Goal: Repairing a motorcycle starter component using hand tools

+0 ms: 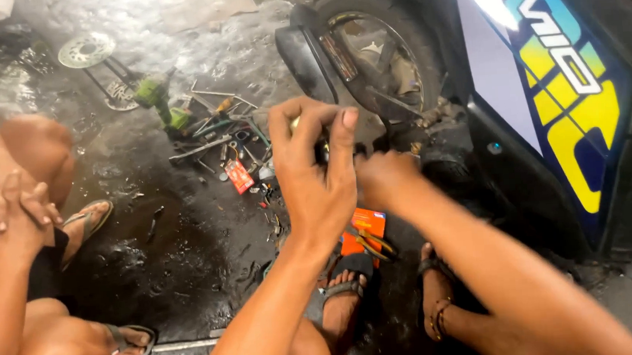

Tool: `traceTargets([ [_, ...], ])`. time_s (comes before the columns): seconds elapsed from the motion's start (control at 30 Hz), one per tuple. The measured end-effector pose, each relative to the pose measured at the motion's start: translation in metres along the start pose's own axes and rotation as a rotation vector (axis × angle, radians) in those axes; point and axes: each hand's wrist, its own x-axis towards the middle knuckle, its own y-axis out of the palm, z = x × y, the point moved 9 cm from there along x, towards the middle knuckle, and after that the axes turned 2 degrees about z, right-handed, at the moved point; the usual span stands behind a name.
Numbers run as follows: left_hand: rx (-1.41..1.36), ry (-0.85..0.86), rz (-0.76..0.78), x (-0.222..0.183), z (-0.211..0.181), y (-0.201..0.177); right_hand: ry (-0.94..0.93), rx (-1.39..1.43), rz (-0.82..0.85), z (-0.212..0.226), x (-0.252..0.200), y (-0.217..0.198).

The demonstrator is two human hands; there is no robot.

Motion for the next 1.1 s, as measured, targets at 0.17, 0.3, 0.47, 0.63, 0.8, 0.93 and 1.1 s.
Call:
traceTargets([
  [0.17, -0.076, -0.064, 0.129, -0.002, 0.015, 0.014, 0.071, 0.087, 0.038, 0.003, 0.030, 0.098],
  [0.3, -0.064, -0.104, 0.243, -0.005, 0.018, 0.029, 0.155, 0.225, 0.024, -0.006, 0.057, 0.134],
  [0.47, -0.003, -0.173, 0.255, -0.001, 0.019, 0.036, 0.171, 0.388, 0.028, 0.019, 0.095, 0.172],
  [0.63, -0.025, -0.325, 0.434, -0.007, 0.024, 0.053, 0.186, 0.555, 0.079, 0.050, 0.105, 0.208],
  [0.8, 0.022, -0.325, 0.465, -0.004, 0.029, 0.051, 0.265, 0.739, 0.130, 0.055, 0.096, 0.264],
  [0.93, 0.109, -0.260, 0.457, -0.002, 0.029, 0.051, 0.393, 0.897, 0.147, 0.036, 0.058, 0.303],
  [1.1, 0.173, -0.245, 0.442, -0.010, 0.035, 0.052, 0.572, 1.095, 0.101, -0.018, -0.002, 0.329],
])
